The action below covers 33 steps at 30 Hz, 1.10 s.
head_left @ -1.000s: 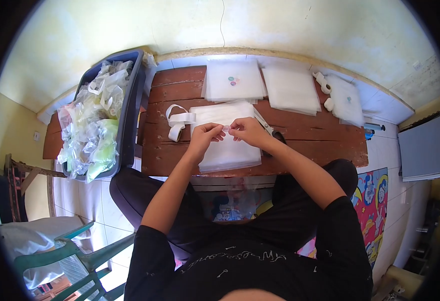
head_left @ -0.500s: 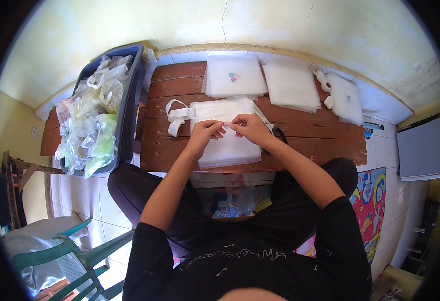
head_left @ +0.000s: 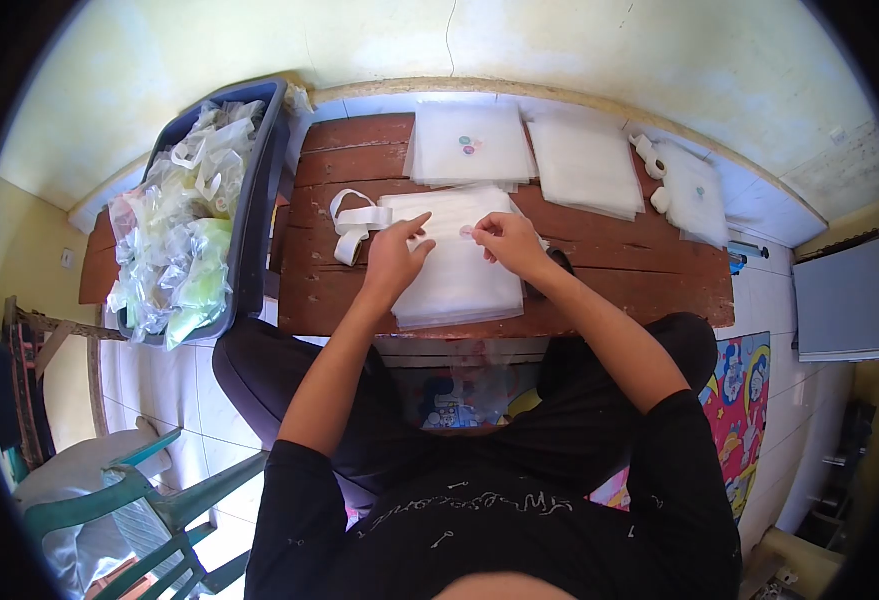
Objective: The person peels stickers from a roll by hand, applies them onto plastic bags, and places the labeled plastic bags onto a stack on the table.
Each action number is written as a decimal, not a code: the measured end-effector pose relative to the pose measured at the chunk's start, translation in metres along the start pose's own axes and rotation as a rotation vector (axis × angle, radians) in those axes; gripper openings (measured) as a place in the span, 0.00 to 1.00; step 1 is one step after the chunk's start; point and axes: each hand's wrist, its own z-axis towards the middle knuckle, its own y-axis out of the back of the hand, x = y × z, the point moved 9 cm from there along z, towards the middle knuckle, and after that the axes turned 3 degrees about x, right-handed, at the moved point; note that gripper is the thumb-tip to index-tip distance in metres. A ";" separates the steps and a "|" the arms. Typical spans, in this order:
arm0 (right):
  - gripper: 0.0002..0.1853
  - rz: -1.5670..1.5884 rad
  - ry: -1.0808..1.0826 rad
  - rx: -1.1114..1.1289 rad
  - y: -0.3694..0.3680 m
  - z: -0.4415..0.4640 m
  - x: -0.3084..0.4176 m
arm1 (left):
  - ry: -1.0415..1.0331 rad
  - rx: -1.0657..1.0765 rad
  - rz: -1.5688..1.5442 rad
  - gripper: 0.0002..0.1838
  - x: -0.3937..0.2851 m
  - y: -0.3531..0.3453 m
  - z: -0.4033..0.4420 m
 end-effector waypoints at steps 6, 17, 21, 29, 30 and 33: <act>0.15 0.164 -0.202 0.064 -0.011 -0.006 -0.028 | -0.149 0.150 0.228 0.25 -0.009 -0.018 -0.008; 0.10 0.170 -0.308 0.097 -0.041 -0.007 -0.043 | -0.155 0.187 0.258 0.21 -0.007 -0.026 -0.010; 0.10 0.141 -0.331 0.105 -0.044 -0.007 -0.044 | -0.152 0.186 0.229 0.21 -0.004 -0.027 -0.009; 0.10 0.046 -0.274 0.070 -0.040 -0.003 -0.042 | -0.138 0.185 0.212 0.19 -0.004 -0.025 -0.009; 0.10 0.047 -0.274 0.071 -0.040 -0.003 -0.042 | -0.152 0.180 0.214 0.18 -0.004 -0.025 -0.009; 0.11 -0.018 -0.238 0.073 -0.039 0.000 -0.037 | -0.165 0.174 0.219 0.17 -0.003 -0.027 -0.010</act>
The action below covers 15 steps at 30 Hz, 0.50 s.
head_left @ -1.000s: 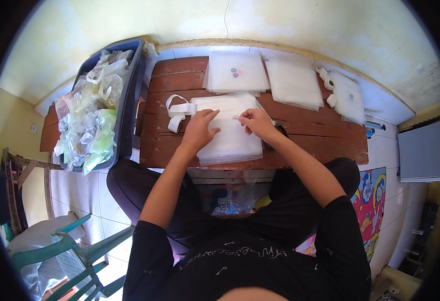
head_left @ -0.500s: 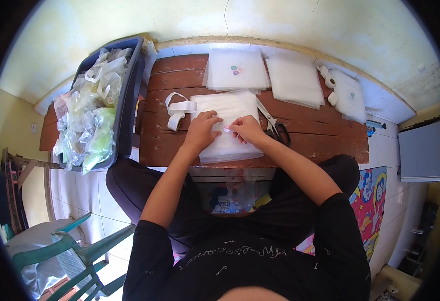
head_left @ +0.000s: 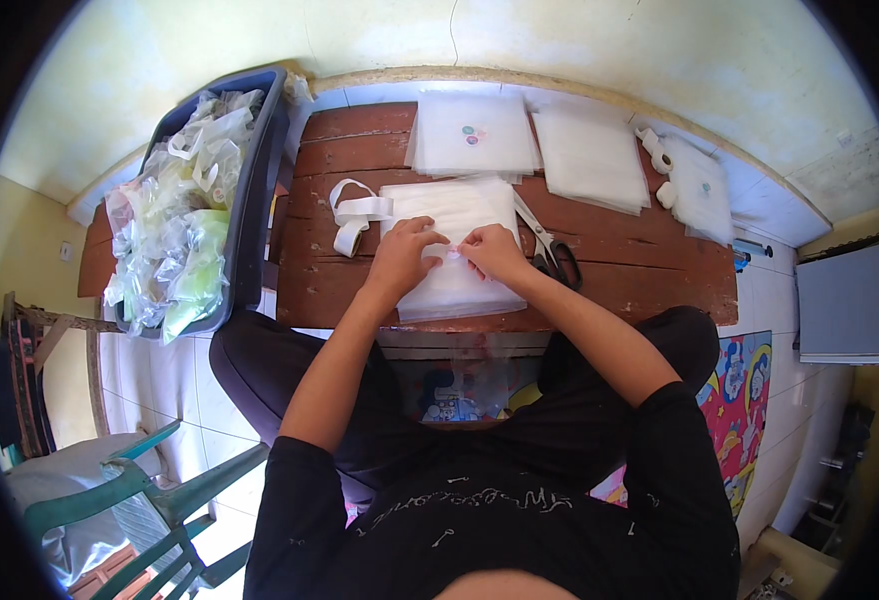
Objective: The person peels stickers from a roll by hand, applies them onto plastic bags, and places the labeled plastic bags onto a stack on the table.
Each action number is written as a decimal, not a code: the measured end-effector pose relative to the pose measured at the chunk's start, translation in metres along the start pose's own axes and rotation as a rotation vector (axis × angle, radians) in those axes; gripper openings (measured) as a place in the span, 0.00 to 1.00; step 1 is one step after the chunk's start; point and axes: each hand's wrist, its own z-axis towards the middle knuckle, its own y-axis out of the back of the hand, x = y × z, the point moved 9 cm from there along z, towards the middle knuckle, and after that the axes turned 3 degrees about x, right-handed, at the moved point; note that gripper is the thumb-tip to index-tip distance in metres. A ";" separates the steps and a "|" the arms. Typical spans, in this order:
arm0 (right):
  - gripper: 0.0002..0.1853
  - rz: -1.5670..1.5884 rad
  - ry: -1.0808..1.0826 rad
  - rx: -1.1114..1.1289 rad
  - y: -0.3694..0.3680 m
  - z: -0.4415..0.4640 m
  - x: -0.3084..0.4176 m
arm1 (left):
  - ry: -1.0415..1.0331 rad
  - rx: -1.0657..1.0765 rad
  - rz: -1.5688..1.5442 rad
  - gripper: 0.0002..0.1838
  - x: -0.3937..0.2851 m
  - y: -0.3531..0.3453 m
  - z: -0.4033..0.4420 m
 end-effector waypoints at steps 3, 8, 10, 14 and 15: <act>0.10 -0.059 0.038 -0.005 0.000 0.002 0.005 | 0.000 0.004 0.014 0.15 0.000 0.000 -0.001; 0.11 -0.146 0.054 -0.067 0.003 0.000 0.011 | -0.014 0.022 0.043 0.14 -0.002 -0.001 -0.001; 0.11 -0.173 0.062 -0.079 0.003 0.001 0.011 | -0.022 0.029 0.050 0.15 -0.003 -0.001 -0.001; 0.11 -0.308 0.160 -0.146 0.002 0.002 0.015 | 0.005 0.064 0.076 0.13 -0.004 -0.002 -0.001; 0.14 -0.388 0.192 -0.171 0.002 0.001 0.018 | 0.020 0.079 0.091 0.13 -0.005 -0.003 -0.001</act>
